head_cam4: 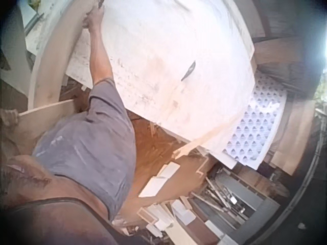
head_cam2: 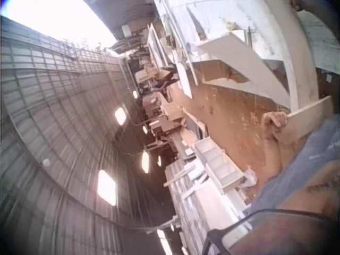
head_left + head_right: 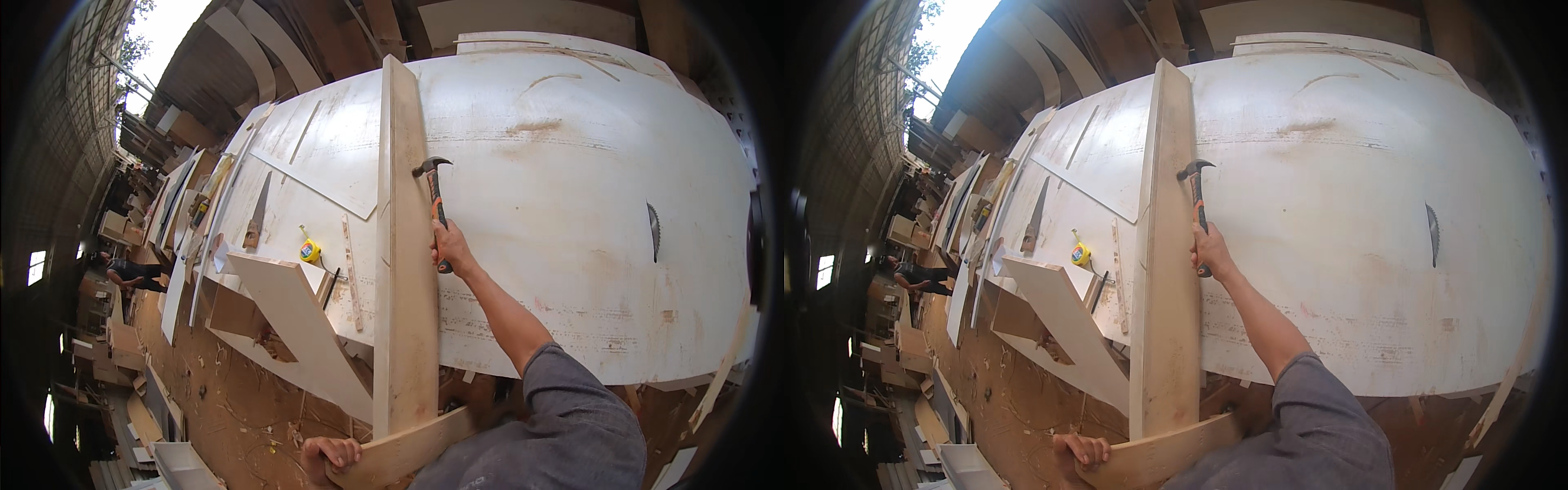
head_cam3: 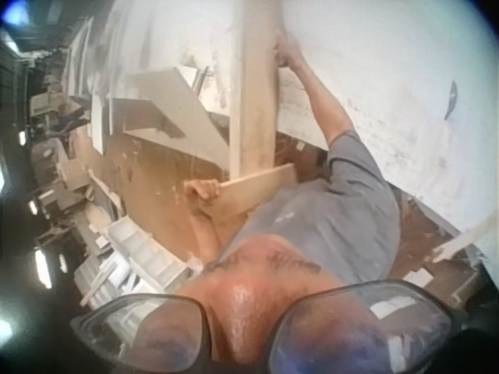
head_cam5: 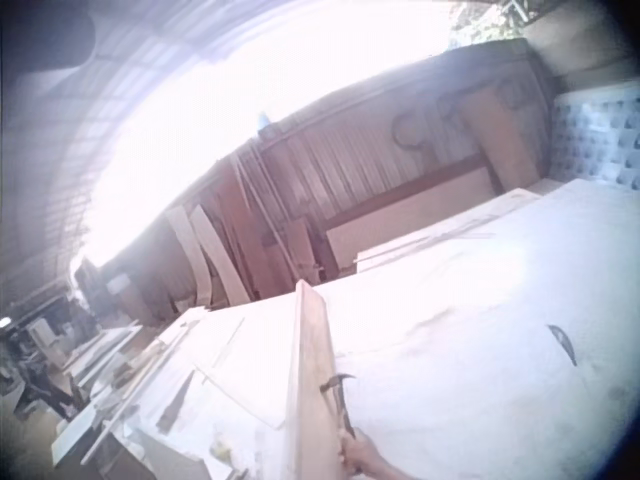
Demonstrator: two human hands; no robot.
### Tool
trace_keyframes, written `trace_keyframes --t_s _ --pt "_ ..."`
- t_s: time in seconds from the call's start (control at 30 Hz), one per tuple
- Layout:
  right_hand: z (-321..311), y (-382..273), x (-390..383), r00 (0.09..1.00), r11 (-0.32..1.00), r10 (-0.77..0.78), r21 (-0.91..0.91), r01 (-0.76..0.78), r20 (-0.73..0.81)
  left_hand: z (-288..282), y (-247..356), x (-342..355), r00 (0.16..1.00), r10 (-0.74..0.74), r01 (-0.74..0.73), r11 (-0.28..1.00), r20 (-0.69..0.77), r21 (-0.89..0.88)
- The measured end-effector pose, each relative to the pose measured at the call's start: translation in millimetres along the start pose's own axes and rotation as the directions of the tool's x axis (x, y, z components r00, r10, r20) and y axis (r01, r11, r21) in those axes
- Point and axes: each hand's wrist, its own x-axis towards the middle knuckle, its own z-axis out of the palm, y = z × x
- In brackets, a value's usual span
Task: The person measures wooden panels and boards using a tape measure, marks them with a pencil, and hammers a wood piece into place on a larger curved structure.
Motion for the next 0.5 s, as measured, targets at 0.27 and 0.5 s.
trace_keyframes --t_s 0.27,0.5 --pt "-13.8 15.9 -207.6 0.981 0.986 -0.143 0.067 0.152 -0.129 46.4 -32.2 36.2 0.896 -0.294 0.17 0.92 0.333 0.354" --pt "-29.8 -1.7 -456.8 0.947 0.989 -0.147 -0.042 0.141 -0.286 95.3 -91.4 22.6 0.675 -0.213 -0.17 0.886 0.706 0.43"
